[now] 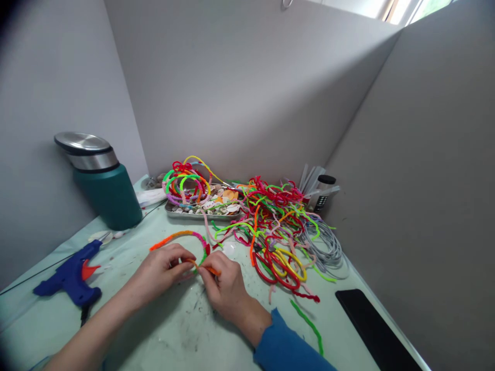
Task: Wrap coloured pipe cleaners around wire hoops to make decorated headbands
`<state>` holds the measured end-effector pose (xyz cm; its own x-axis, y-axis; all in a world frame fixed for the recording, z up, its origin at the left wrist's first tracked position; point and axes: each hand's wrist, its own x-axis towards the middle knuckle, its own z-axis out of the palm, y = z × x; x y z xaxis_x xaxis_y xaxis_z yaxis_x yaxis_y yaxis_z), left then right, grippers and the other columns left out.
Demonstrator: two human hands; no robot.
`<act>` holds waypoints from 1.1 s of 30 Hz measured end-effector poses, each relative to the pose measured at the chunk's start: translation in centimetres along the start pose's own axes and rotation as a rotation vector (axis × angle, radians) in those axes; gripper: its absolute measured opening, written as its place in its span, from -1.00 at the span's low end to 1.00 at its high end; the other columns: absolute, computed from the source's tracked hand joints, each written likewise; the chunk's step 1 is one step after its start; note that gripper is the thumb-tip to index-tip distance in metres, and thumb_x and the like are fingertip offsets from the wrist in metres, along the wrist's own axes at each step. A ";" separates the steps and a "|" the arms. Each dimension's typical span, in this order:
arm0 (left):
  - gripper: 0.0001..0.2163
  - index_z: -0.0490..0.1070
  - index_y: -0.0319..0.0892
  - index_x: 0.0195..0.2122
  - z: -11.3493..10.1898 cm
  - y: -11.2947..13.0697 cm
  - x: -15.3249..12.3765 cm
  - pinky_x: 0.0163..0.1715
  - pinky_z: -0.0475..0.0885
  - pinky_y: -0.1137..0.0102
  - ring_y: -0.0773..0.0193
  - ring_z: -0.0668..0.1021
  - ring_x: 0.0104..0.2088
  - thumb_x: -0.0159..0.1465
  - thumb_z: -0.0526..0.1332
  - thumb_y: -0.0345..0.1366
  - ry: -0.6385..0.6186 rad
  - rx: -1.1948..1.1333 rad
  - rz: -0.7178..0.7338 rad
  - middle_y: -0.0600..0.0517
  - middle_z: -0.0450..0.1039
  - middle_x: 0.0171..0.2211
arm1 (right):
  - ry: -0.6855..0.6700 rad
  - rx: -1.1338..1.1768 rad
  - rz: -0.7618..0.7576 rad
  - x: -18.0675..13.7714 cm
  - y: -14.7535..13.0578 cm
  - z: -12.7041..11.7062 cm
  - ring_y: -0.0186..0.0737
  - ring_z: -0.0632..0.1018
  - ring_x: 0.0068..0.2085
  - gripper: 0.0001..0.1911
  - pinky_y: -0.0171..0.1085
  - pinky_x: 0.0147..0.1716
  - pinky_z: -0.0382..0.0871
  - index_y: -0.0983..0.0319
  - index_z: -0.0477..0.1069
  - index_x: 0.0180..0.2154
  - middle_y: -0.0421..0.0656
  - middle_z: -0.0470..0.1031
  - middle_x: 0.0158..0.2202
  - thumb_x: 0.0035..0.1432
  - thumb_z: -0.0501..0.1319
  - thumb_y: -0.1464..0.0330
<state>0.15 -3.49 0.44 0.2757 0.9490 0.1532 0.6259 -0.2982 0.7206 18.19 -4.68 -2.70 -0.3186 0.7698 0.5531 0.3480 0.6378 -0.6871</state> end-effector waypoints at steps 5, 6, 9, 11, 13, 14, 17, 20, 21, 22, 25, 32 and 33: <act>-0.83 0.52 -0.13 -0.47 -0.3 0.2 0.0 -0.38 0.31 0.43 0.26 0.45 -0.37 0.12 0.13 -0.30 -0.029 0.068 0.003 0.02 0.47 -0.43 | 0.039 0.017 0.012 0.1 0.2 0.0 -0.27 0.39 -0.36 -0.93 -0.30 -0.37 0.25 0.24 0.32 -0.37 -0.15 0.35 -0.41 0.16 0.10 0.45; -0.83 0.52 -0.14 -0.48 -0.2 0.3 0.0 -0.38 0.31 0.44 0.27 0.45 -0.38 0.12 0.14 -0.29 -0.025 0.024 -0.016 0.02 0.46 -0.44 | 0.055 0.022 0.016 0.1 0.2 0.0 -0.27 0.39 -0.36 -0.93 -0.30 -0.37 0.25 0.24 0.32 -0.37 -0.15 0.35 -0.41 0.16 0.10 0.45; -0.83 0.50 -0.17 -0.50 0.0 0.6 0.0 -0.43 0.36 0.43 0.28 0.44 -0.43 0.08 0.19 -0.21 -0.015 -0.274 -0.159 0.03 0.43 -0.48 | 0.095 0.050 0.031 0.2 0.1 0.0 -0.28 0.39 -0.37 -0.91 -0.31 -0.37 0.25 0.25 0.31 -0.39 -0.16 0.34 -0.42 0.17 0.09 0.45; -0.82 0.47 -0.19 -0.51 0.2 0.9 0.0 -0.44 0.40 0.42 0.31 0.42 -0.48 0.02 0.25 -0.17 -0.018 -0.530 -0.295 0.07 0.39 -0.53 | 0.114 0.070 0.036 0.2 0.1 -0.1 -0.29 0.38 -0.38 -0.90 -0.31 -0.38 0.24 0.25 0.30 -0.40 -0.17 0.33 -0.43 0.17 0.09 0.45; -0.80 0.46 -0.20 -0.52 0.4 1.1 0.1 -0.45 0.42 0.40 0.39 0.36 -0.56 -0.04 0.30 -0.16 -0.012 -0.702 -0.392 0.13 0.33 -0.60 | 0.123 0.085 0.038 0.2 0.0 -0.1 -0.30 0.37 -0.39 -0.90 -0.31 -0.38 0.24 0.25 0.29 -0.41 -0.18 0.32 -0.44 0.17 0.09 0.45; -0.79 0.46 -0.21 -0.52 0.5 1.1 0.2 -0.47 0.41 0.41 0.43 0.32 -0.61 -0.06 0.32 -0.16 -0.003 -0.743 -0.414 0.16 0.29 -0.64 | 0.129 0.091 0.038 0.2 -0.1 -0.1 -0.30 0.37 -0.39 -0.91 -0.31 -0.38 0.24 0.25 0.29 -0.41 -0.18 0.32 -0.44 0.17 0.09 0.45; -0.76 0.44 -0.23 -0.52 0.8 1.1 0.3 -0.60 0.30 0.50 0.49 0.22 -0.69 -0.06 0.34 -0.13 0.022 -0.791 -0.419 0.20 0.21 -0.73 | 0.135 0.114 0.033 0.2 -0.3 0.1 -0.29 0.37 -0.38 -0.91 -0.30 -0.37 0.25 0.24 0.28 -0.41 -0.18 0.31 -0.44 0.17 0.10 0.46; -0.74 0.42 -0.24 -0.50 1.3 0.9 0.1 -0.66 0.15 0.56 0.50 0.21 -0.70 -0.01 0.32 -0.11 0.020 -0.870 -0.397 0.20 0.21 -0.75 | 0.136 0.145 0.011 0.1 -0.6 0.3 -0.29 0.38 -0.37 -0.92 -0.29 -0.36 0.26 0.25 0.29 -0.40 -0.18 0.32 -0.44 0.16 0.10 0.47; -0.74 0.42 -0.24 -0.49 1.5 0.9 0.1 -0.66 0.13 0.56 0.50 0.21 -0.70 0.01 0.31 -0.11 0.019 -0.905 -0.389 0.20 0.20 -0.75 | 0.138 0.150 0.000 0.0 -0.7 0.3 -0.29 0.39 -0.37 -0.93 -0.29 -0.36 0.27 0.25 0.29 -0.39 -0.17 0.33 -0.43 0.16 0.10 0.47; -0.73 0.41 -0.25 -0.48 1.8 0.9 0.0 -0.66 0.12 0.56 0.50 0.21 -0.70 0.02 0.31 -0.11 0.021 -0.936 -0.383 0.20 0.20 -0.75 | 0.140 0.149 -0.010 0.0 -0.7 0.4 -0.29 0.39 -0.36 -0.93 -0.29 -0.35 0.27 0.25 0.30 -0.38 -0.17 0.34 -0.43 0.16 0.10 0.48; -0.73 0.41 -0.26 -0.47 2.2 1.1 -0.1 -0.66 0.11 0.56 0.50 0.22 -0.69 0.02 0.31 -0.12 0.053 -0.966 -0.386 0.20 0.20 -0.75 | 0.142 0.116 -0.039 -0.2 -0.8 0.4 -0.27 0.40 -0.35 -0.93 -0.28 -0.34 0.28 0.24 0.31 -0.36 -0.15 0.35 -0.41 0.15 0.11 0.49; -0.72 0.43 -0.22 -0.46 1.7 1.2 0.3 -0.68 0.15 0.56 0.48 0.24 -0.70 -0.03 0.32 -0.09 0.073 -0.858 -0.406 0.19 0.22 -0.73 | 0.032 0.072 -0.009 -0.2 0.1 0.6 -0.23 0.42 -0.27 -0.90 -0.25 -0.29 0.30 0.24 0.36 -0.26 -0.11 0.40 -0.32 0.13 0.12 0.44; -0.72 0.44 -0.22 -0.47 1.6 1.2 0.3 -0.69 0.16 0.56 0.47 0.24 -0.70 -0.05 0.33 -0.09 0.097 -0.822 -0.409 0.19 0.22 -0.73 | 0.037 0.110 0.056 -0.1 0.4 0.7 -0.24 0.42 -0.29 -0.89 -0.27 -0.32 0.30 0.24 0.37 -0.27 -0.11 0.40 -0.33 0.14 0.11 0.41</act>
<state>2.15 -3.69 0.32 0.0612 0.9799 -0.1897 -0.0640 0.1935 0.9790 17.71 -4.49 -3.35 -0.2681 0.8061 0.5276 0.2647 0.5882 -0.7642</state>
